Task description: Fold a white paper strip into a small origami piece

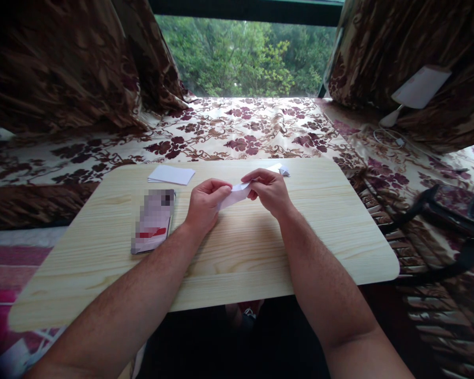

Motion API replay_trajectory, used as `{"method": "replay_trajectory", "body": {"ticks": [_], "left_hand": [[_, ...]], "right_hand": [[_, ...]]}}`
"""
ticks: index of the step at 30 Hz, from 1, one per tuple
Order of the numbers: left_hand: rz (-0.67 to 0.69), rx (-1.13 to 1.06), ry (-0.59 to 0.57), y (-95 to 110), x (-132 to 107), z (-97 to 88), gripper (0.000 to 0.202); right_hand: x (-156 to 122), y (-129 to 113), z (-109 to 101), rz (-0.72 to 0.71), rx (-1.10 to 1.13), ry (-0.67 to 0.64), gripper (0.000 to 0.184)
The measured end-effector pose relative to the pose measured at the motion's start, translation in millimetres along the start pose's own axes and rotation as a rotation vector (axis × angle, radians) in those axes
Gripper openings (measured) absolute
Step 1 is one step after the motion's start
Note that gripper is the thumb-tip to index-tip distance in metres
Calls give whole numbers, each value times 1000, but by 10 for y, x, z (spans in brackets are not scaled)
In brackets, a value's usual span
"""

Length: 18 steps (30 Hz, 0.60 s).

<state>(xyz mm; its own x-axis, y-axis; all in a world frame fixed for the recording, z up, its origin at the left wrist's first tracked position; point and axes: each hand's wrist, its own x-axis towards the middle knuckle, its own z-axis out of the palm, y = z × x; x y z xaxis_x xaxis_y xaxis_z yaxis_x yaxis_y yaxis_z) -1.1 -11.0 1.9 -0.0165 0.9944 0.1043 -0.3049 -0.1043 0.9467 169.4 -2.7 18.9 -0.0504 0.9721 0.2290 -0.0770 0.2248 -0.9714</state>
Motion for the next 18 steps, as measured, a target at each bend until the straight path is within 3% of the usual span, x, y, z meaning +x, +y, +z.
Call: {"method": "replay_trajectory", "body": {"ticks": [3,5,8,14,18], "left_hand": [[21,-10,17,-29,4,3,23],[24,-11,63,-48,20,-5,30],[4,1,156,-74,56,-29,36],[11,20,178,-108,72,-38,35],[2,59,132,-105,40,-15,33]], "right_hand": [[-1,11,21,-54,-34,31,30],[-6,24,40,-127,-90,126,33],[-28,45,72,-224,-223,239,23],[-100,74,159,-215,-380,120,23],[-103,96,184,-261,-456,148,20]]}}
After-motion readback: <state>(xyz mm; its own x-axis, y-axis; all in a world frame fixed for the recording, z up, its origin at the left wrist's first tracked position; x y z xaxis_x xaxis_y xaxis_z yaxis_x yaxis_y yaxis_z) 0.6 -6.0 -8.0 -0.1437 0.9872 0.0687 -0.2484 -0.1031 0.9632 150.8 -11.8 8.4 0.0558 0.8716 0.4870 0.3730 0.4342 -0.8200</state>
